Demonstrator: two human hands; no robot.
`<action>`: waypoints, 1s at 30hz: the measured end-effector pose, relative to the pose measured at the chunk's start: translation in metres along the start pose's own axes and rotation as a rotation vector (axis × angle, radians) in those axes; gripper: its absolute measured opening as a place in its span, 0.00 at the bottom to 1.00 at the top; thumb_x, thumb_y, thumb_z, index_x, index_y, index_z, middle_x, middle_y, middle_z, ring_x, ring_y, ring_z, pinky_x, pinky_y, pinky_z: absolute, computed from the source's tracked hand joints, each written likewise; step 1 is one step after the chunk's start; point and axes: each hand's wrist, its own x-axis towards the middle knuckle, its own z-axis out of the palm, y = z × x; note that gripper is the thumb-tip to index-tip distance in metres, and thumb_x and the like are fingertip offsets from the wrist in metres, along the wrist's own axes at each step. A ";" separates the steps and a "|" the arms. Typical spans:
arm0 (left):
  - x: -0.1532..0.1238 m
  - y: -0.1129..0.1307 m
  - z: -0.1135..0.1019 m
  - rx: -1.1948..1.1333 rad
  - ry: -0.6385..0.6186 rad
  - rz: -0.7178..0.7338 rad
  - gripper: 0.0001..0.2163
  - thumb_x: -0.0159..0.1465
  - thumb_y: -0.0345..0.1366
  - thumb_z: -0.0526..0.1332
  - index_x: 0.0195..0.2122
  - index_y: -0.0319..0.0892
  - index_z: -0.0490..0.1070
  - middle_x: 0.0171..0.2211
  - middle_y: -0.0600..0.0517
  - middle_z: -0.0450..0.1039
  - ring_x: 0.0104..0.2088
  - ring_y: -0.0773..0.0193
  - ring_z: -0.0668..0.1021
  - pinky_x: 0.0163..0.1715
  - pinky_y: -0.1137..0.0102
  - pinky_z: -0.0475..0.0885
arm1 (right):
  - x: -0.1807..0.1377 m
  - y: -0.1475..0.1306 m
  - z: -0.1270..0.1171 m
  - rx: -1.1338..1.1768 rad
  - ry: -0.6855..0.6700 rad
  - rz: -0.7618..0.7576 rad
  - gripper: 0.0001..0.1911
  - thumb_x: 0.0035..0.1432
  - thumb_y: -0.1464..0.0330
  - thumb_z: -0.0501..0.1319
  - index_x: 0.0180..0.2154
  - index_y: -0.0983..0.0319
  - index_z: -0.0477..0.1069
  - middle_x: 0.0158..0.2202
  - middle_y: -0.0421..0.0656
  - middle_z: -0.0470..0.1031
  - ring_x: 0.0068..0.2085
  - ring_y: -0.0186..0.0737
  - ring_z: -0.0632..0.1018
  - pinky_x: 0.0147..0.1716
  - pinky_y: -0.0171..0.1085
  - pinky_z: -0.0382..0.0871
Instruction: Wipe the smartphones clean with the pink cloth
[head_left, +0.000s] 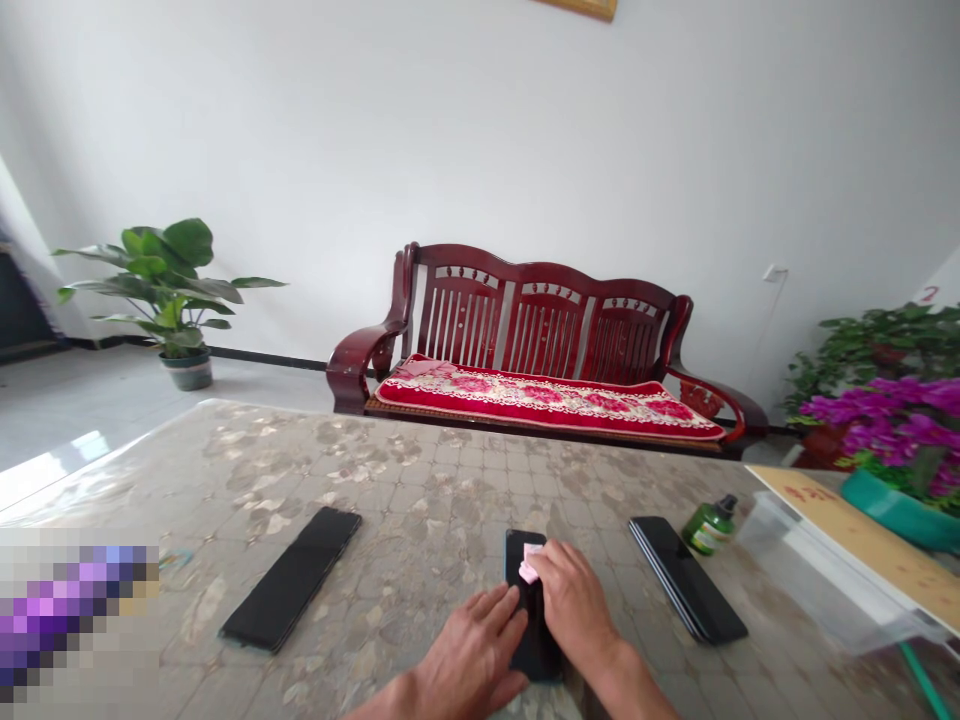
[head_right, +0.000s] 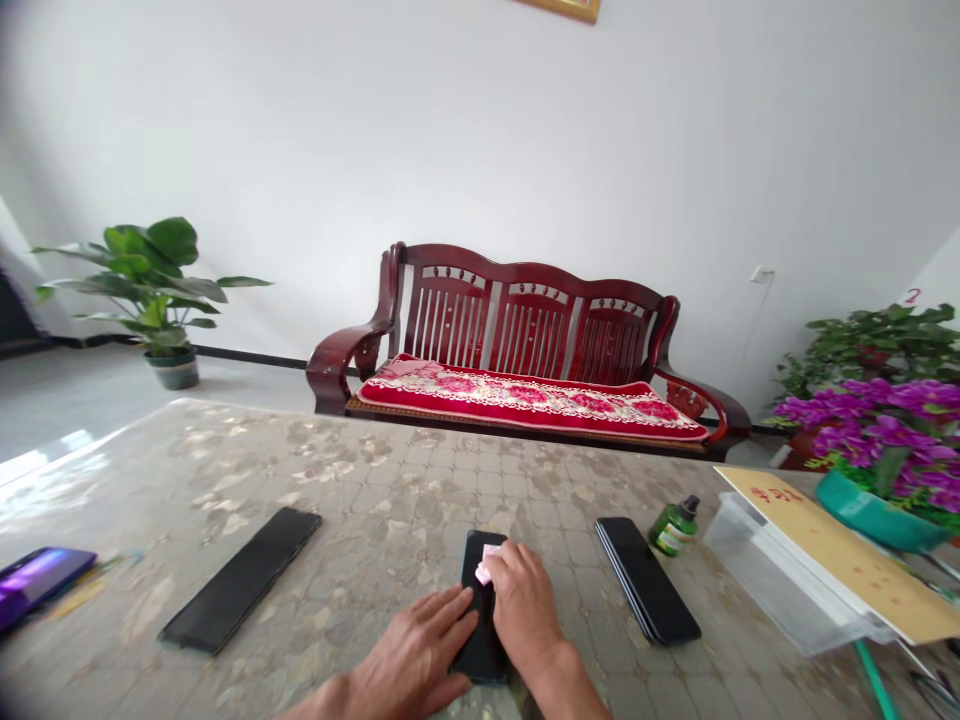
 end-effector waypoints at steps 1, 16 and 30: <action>0.000 0.000 0.000 -0.002 -0.002 0.000 0.24 0.67 0.48 0.59 0.58 0.39 0.65 0.61 0.42 0.65 0.61 0.51 0.67 0.61 0.61 0.62 | -0.001 -0.001 -0.001 -0.005 -0.008 -0.004 0.16 0.63 0.79 0.53 0.39 0.56 0.76 0.39 0.41 0.75 0.42 0.40 0.73 0.44 0.36 0.63; 0.000 -0.001 -0.001 -0.008 -0.014 0.006 0.23 0.67 0.48 0.58 0.58 0.40 0.65 0.61 0.43 0.65 0.60 0.52 0.67 0.60 0.61 0.62 | 0.007 -0.006 0.000 0.048 -0.014 0.008 0.16 0.63 0.78 0.53 0.38 0.56 0.76 0.40 0.41 0.76 0.44 0.39 0.73 0.45 0.35 0.62; 0.001 -0.005 0.001 -0.026 0.003 0.007 0.24 0.67 0.48 0.58 0.59 0.41 0.64 0.61 0.43 0.65 0.60 0.52 0.67 0.61 0.62 0.62 | 0.012 -0.009 0.004 0.033 0.007 0.002 0.14 0.63 0.77 0.54 0.37 0.56 0.76 0.40 0.40 0.75 0.44 0.38 0.73 0.45 0.33 0.62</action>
